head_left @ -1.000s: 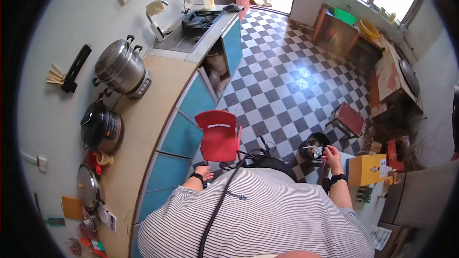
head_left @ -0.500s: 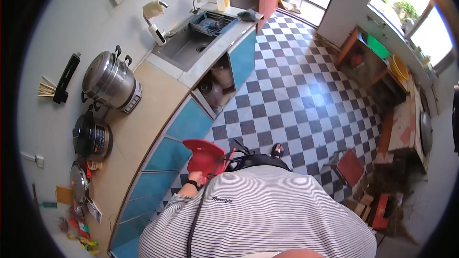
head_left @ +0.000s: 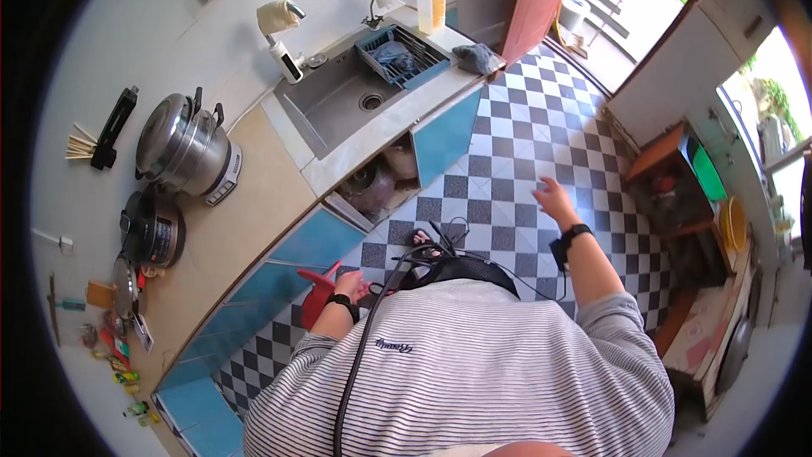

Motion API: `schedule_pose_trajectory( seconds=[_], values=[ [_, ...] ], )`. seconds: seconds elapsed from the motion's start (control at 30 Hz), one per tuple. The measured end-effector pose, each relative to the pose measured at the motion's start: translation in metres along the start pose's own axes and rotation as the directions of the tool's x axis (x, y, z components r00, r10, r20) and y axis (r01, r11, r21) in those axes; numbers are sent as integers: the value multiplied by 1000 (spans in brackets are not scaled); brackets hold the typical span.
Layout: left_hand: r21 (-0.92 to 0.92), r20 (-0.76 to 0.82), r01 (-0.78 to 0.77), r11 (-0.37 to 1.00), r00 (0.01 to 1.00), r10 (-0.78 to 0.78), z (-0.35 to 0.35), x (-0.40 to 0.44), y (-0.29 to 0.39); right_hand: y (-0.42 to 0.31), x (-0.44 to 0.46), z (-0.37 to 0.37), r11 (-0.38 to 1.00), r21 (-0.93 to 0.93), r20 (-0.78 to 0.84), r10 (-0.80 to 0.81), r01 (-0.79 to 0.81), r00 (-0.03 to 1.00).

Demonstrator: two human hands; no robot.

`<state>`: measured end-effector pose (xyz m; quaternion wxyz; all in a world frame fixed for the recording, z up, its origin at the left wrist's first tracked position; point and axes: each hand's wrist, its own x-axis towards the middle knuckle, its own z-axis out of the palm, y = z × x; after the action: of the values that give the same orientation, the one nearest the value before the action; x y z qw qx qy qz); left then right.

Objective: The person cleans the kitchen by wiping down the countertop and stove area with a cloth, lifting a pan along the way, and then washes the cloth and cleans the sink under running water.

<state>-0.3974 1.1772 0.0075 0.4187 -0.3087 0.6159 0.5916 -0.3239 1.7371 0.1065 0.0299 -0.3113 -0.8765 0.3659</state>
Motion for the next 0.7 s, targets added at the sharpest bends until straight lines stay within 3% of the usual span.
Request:
schedule_pose_trajectory(
  seconds=[0.07,0.1,0.13,0.2,0.3,0.37,0.43,0.47,0.53,0.6,0.63,0.67,0.7],
  values=[
    [97,-43,-55,994,997,59,-7,35,-2,-70,43,3,995,-13,46,-102,103,994],
    [-152,-125,50,987,990,-70,-27,98,-31,-97,68,3,993,-13,46,-115,116,992],
    [-92,72,77,993,995,-70,-54,137,-47,-116,86,5,980,-72,56,-183,187,982],
    [-203,-106,154,967,978,-178,-61,142,-23,-135,120,4,960,-126,84,-239,248,967],
    [25,-267,-7,1000,963,14,-8,14,104,-146,179,8,908,-211,65,-357,363,932],
    [-308,-182,-15,951,982,-44,-37,54,130,-160,208,8,906,-268,101,-312,328,945],
    [-200,-283,-235,951,943,173,-20,35,179,-172,247,14,901,-298,150,-281,315,948],
    [-179,-286,-310,934,925,252,-24,41,188,-173,269,19,848,-361,157,-356,389,921],
    [-272,-364,-344,899,901,235,-10,33,210,-174,313,29,775,-419,192,-432,472,881],
    [-309,-438,-376,874,872,220,15,27,209,-185,357,40,675,-564,294,-374,476,879],
    [-330,-500,-411,850,840,211,30,22,203,-191,378,42,713,-540,365,-280,447,888],
    [-312,-520,-347,884,842,147,37,26,185,-192,397,47,704,-533,391,-287,470,874],
    [-425,-443,-330,843,888,124,29,44,147,-191,416,52,648,-557,466,-273,519,842]
  ],
)
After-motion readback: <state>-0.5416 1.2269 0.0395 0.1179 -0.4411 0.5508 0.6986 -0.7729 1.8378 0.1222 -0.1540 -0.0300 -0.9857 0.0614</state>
